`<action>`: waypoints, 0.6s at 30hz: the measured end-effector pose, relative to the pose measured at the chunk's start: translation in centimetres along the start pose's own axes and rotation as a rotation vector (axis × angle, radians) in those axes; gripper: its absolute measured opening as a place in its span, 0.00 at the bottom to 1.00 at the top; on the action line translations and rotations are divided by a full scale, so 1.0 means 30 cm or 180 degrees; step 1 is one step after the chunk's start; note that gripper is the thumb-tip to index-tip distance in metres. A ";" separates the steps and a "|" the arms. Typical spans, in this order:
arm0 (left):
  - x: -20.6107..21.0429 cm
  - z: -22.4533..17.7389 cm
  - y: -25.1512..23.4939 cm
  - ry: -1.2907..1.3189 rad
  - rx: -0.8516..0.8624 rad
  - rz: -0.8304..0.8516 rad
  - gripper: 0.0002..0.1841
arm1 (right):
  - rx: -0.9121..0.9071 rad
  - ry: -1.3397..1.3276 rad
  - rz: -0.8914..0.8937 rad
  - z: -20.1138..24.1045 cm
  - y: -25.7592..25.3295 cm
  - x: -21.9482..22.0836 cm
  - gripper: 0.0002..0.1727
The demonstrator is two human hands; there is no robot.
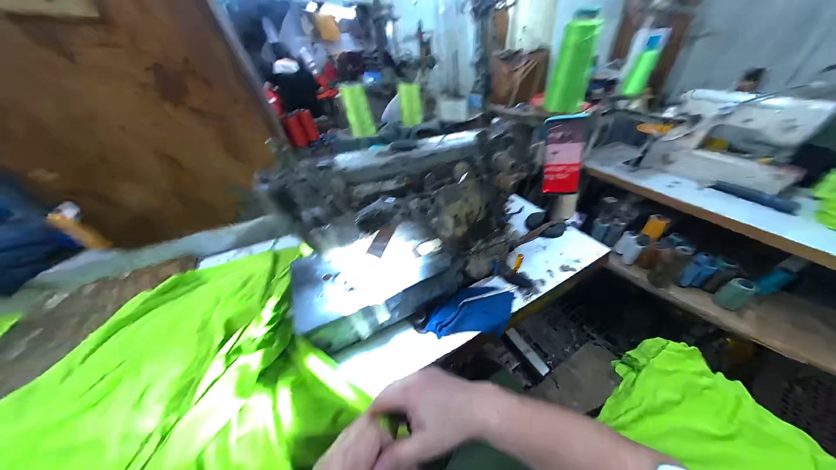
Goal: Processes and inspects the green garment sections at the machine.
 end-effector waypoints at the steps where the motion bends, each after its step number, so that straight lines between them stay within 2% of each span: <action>1: -0.014 0.008 -0.001 0.0110 -0.0038 -0.0343 0.08 | -0.0058 -0.0081 0.0015 -0.003 -0.024 -0.005 0.22; 2: -0.020 0.027 -0.002 0.0342 -0.0169 -0.0629 0.12 | -0.0171 -0.0071 -0.0126 -0.001 -0.045 -0.013 0.17; 4: -0.035 0.060 -0.002 0.1310 -0.0560 -0.0677 0.20 | -0.0305 0.0015 -0.0548 -0.005 -0.078 -0.035 0.14; 7: -0.054 0.078 0.005 0.2452 -0.1133 -0.0419 0.12 | -0.0216 -0.0180 -0.0651 -0.011 -0.107 -0.033 0.15; 9: -0.056 0.077 0.002 0.2840 -0.1171 -0.0408 0.10 | -0.0235 -0.0283 -0.0608 -0.009 -0.111 -0.017 0.16; 13: -0.058 0.067 -0.003 0.3202 -0.1118 -0.0613 0.12 | -0.0211 -0.0363 -0.1139 -0.005 -0.053 0.018 0.14; 15: -0.065 0.061 0.000 0.3234 -0.1033 -0.0743 0.11 | -0.0119 -0.0179 -0.1293 0.007 -0.001 0.041 0.20; 18: -0.051 0.040 0.007 0.2438 -0.0512 -0.0503 0.03 | -0.0131 0.0132 -0.1200 0.003 0.047 0.107 0.25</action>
Point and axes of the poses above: each hand's wrist, its own y-axis away from the middle knuckle, its own x-axis out of the palm, z = x × y, the point moved 1 cm from there along -y, towards the middle knuckle, and after that the axes turned 8 degrees about -x, right-handed, at the moved point
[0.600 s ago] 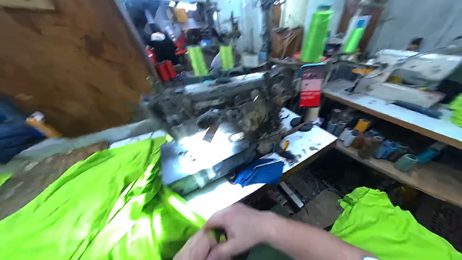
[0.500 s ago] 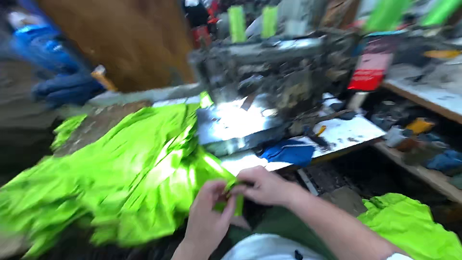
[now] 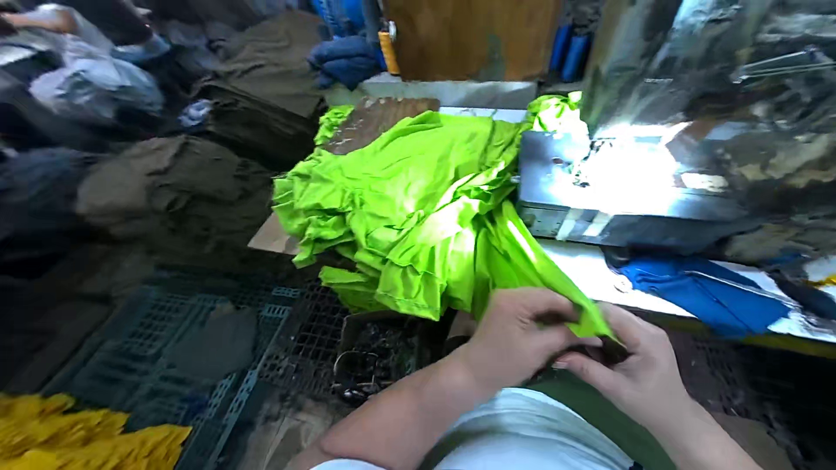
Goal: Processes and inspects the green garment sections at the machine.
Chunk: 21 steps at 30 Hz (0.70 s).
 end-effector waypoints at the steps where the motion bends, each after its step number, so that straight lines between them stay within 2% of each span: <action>1: 0.008 -0.001 0.003 -0.0512 0.0216 0.0131 0.03 | 0.0019 0.0080 -0.0041 -0.004 0.015 0.011 0.21; 3: 0.005 -0.005 0.002 -0.1221 0.0550 0.0155 0.06 | 0.0137 0.0068 -0.0192 -0.005 0.022 0.010 0.10; 5: -0.012 -0.002 -0.004 -0.1027 0.0589 -0.0110 0.05 | 0.0423 -0.0393 -0.0351 0.005 0.023 -0.012 0.03; 6: -0.022 -0.001 -0.007 -0.0631 0.0478 -0.0224 0.05 | 0.0620 -0.0664 -0.0449 0.013 0.018 -0.023 0.05; 10: -0.065 -0.035 -0.022 0.1110 -0.0599 -0.0299 0.06 | 0.1311 -0.1805 -0.0862 0.020 -0.050 -0.069 0.07; 12: -0.105 -0.068 -0.030 0.1523 -0.1106 -0.0412 0.11 | 0.1417 -0.2381 -0.0876 0.017 -0.090 -0.099 0.08; 13: -0.131 -0.086 -0.032 0.1510 -0.1163 -0.0455 0.13 | 0.1376 -0.2618 -0.0770 0.016 -0.102 -0.118 0.08; 15: -0.193 -0.110 -0.031 0.0925 -0.0759 -0.0352 0.13 | 0.1102 -0.2862 -0.0432 0.017 -0.117 -0.147 0.09; 17: -0.244 -0.128 -0.022 -0.0012 0.0085 0.0049 0.07 | 0.0675 -0.2566 -0.0131 0.023 -0.120 -0.152 0.10; 19: -0.260 -0.152 -0.014 -0.0728 0.0700 0.0306 0.09 | 0.0152 -0.1721 0.0017 0.039 -0.115 -0.144 0.12; 21: -0.257 -0.152 -0.007 -0.1346 0.1074 0.0221 0.12 | -0.0318 -0.0789 -0.0025 0.060 -0.109 -0.131 0.14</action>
Point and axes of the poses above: each hand's wrist, its own y-axis away from the middle knuckle, its own x-axis out of the palm, z = x × y, the point moved 1 cm from there along -y, towards the middle knuckle, and after that the axes turned 8 degrees about -x, right-handed, at the moved point
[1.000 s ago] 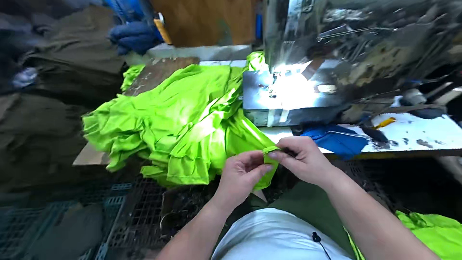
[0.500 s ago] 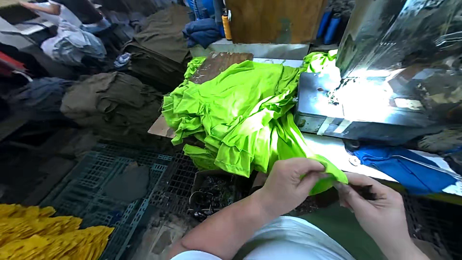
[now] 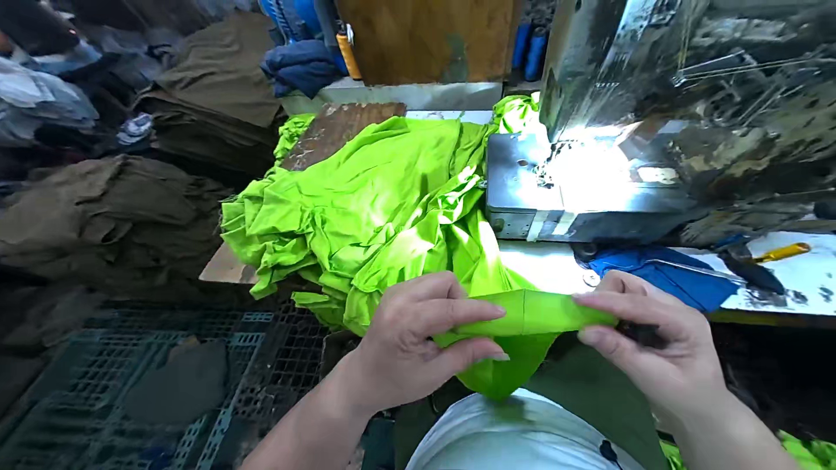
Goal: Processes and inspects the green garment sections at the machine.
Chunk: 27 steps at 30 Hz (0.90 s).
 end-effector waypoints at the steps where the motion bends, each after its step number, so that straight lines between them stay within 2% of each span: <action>1: 0.005 0.003 0.005 -0.0320 0.0126 -0.0105 0.14 | -0.0196 0.0389 -0.0010 0.004 0.004 0.008 0.15; 6: 0.026 0.032 0.037 -0.1250 0.0677 -0.0669 0.10 | -0.0786 0.1556 -0.0136 0.017 0.038 0.027 0.14; 9: 0.033 0.050 0.055 -0.1411 0.0877 -0.0839 0.08 | -0.0952 0.1920 -0.0072 0.018 0.050 0.028 0.13; 11: 0.041 0.069 0.059 -0.1292 0.0804 -0.0890 0.07 | -0.1006 0.2060 -0.0015 0.018 0.051 0.027 0.13; 13: 0.059 0.096 0.060 -0.0645 0.0390 -0.0798 0.07 | -0.0990 0.2088 0.0049 0.022 0.041 0.021 0.12; 16: 0.122 0.110 0.025 0.1651 -0.0424 -0.0824 0.08 | -0.0757 0.1787 0.0112 0.031 0.008 0.018 0.13; 17: 0.136 0.096 -0.007 0.1923 -0.0536 -0.0912 0.08 | -0.0634 0.1572 0.0127 0.029 -0.006 0.022 0.14; 18: 0.138 0.085 -0.050 0.1772 -0.0437 -0.0976 0.08 | -0.0474 0.1299 0.0125 0.018 -0.018 0.029 0.15; 20: 0.115 0.106 -0.168 0.0476 0.0142 -0.1019 0.05 | 0.0073 0.0674 0.0094 -0.033 -0.030 0.055 0.16; 22: 0.109 0.188 -0.303 -0.0849 0.0546 -0.0861 0.05 | 0.1153 0.0079 0.0000 -0.108 -0.026 0.091 0.16; 23: 0.122 0.239 -0.363 -0.1313 0.0427 -0.0546 0.05 | 0.1856 -0.0234 -0.0061 -0.143 -0.026 0.103 0.15; 25: 0.164 0.317 -0.454 -0.1833 -0.0313 0.0281 0.06 | 0.3000 -0.0737 -0.0357 -0.193 -0.028 0.122 0.15; 27: 0.192 0.363 -0.532 -0.1841 -0.0978 0.0688 0.06 | 0.3372 -0.0979 -0.0560 -0.218 -0.023 0.127 0.15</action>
Point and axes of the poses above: each hand's wrist, its own y-axis away from the middle knuckle, its own x-axis out of the palm, z = x × y, the point moved 1 cm from there along -y, towards the middle knuckle, and after that the axes turned 8 degrees about -x, right-handed, at the moved point
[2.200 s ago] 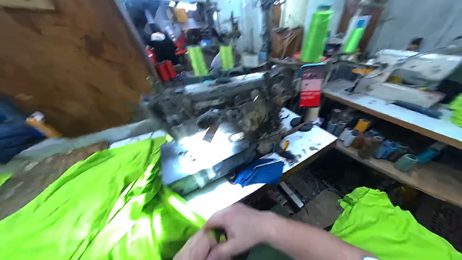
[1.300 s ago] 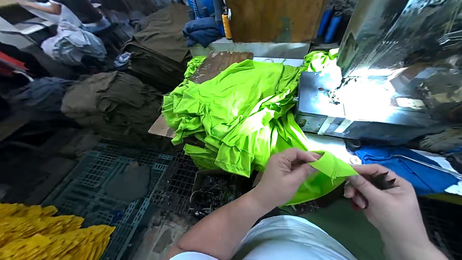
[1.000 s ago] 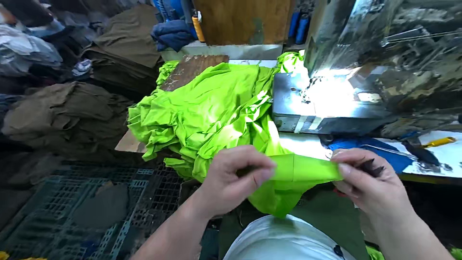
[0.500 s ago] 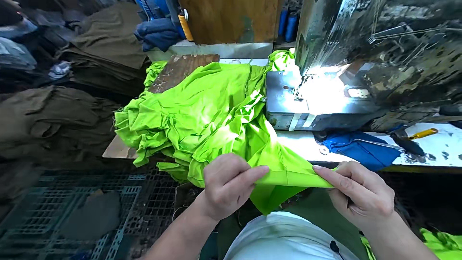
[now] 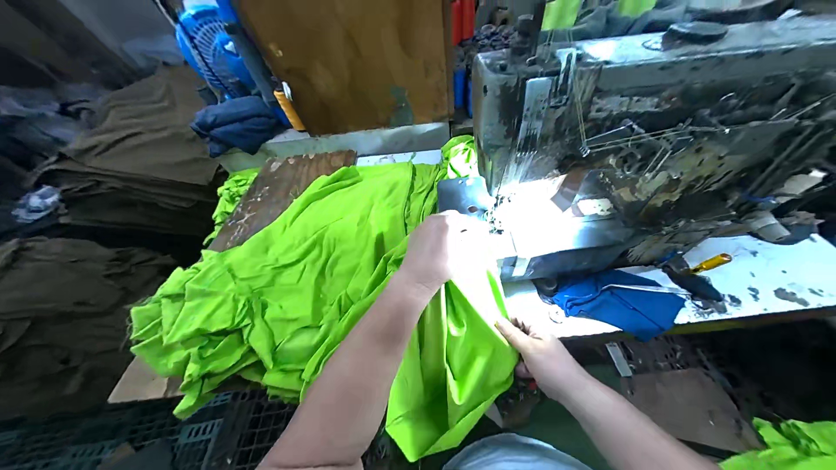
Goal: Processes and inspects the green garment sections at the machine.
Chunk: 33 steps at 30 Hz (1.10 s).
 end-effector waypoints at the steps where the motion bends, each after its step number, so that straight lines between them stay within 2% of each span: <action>1: 0.002 0.001 -0.044 0.0062 -0.0177 0.0154 0.06 | -0.0005 -0.0102 -0.0030 -0.001 -0.007 -0.006 0.14; 6: 0.032 -0.007 -0.263 0.0314 -0.0337 0.0587 0.10 | -0.0707 -0.0483 -0.0190 0.036 -0.092 -0.046 0.11; 8: 0.036 -0.014 -0.306 0.0786 -0.0611 0.0736 0.13 | -0.0759 -0.0498 -0.0167 0.053 -0.109 -0.050 0.12; 10: 0.016 -0.028 -0.318 0.0983 -0.0746 0.0931 0.10 | -0.0698 -0.0504 -0.0102 0.050 -0.098 -0.046 0.12; 12: 0.035 0.001 -0.347 0.0906 -0.0672 0.1063 0.08 | -0.0598 -0.0503 -0.0083 0.041 -0.072 -0.035 0.12; 15: 0.173 0.124 -0.429 0.0721 -0.0414 0.0959 0.06 | -0.0552 -0.0595 -0.0134 0.027 -0.053 -0.024 0.12; 17: 0.202 0.149 -0.466 0.0667 -0.0450 0.1136 0.06 | -0.0651 -0.0601 -0.0120 0.027 -0.072 -0.027 0.12; 19: 0.204 0.153 -0.462 0.0629 -0.0365 0.1074 0.07 | -0.0788 -0.0533 -0.0099 0.028 -0.112 -0.032 0.11; 21: 0.177 0.131 -0.409 0.0687 -0.0236 0.0734 0.08 | -0.0831 -0.0538 -0.0140 0.034 -0.148 -0.033 0.11; 24: 0.057 0.021 -0.270 0.1273 -0.0665 0.0184 0.06 | -0.0839 -0.0579 -0.0169 0.042 -0.163 -0.024 0.10; 26: 0.025 0.010 -0.199 0.1598 -0.0801 -0.0220 0.14 | -0.0848 -0.0467 -0.0139 0.046 -0.146 -0.031 0.10; 28: -0.037 0.018 -0.081 0.1417 -0.0483 -0.0472 0.25 | -0.0943 -0.0267 -0.0152 0.015 -0.099 -0.052 0.07; 29: -0.088 0.018 0.000 0.1133 -0.0237 -0.0552 0.24 | -0.1068 -0.0080 -0.0190 -0.020 -0.063 -0.073 0.07; 31: -0.213 0.019 0.167 0.0344 0.0388 -0.0529 0.16 | -0.1289 0.0369 -0.0325 -0.081 0.013 -0.132 0.17; 33: -0.306 0.011 0.335 -0.0344 0.0610 0.0167 0.14 | -0.1485 0.0660 -0.0603 -0.117 0.091 -0.194 0.20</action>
Point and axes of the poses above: each hand's wrist, its own y-axis away from the middle knuckle, its own x-axis out of the palm, z = x × y, the point moved 1 cm from there along -y, towards the middle knuckle, and after that the axes turned 8 degrees about -x, right-handed, at the moved point
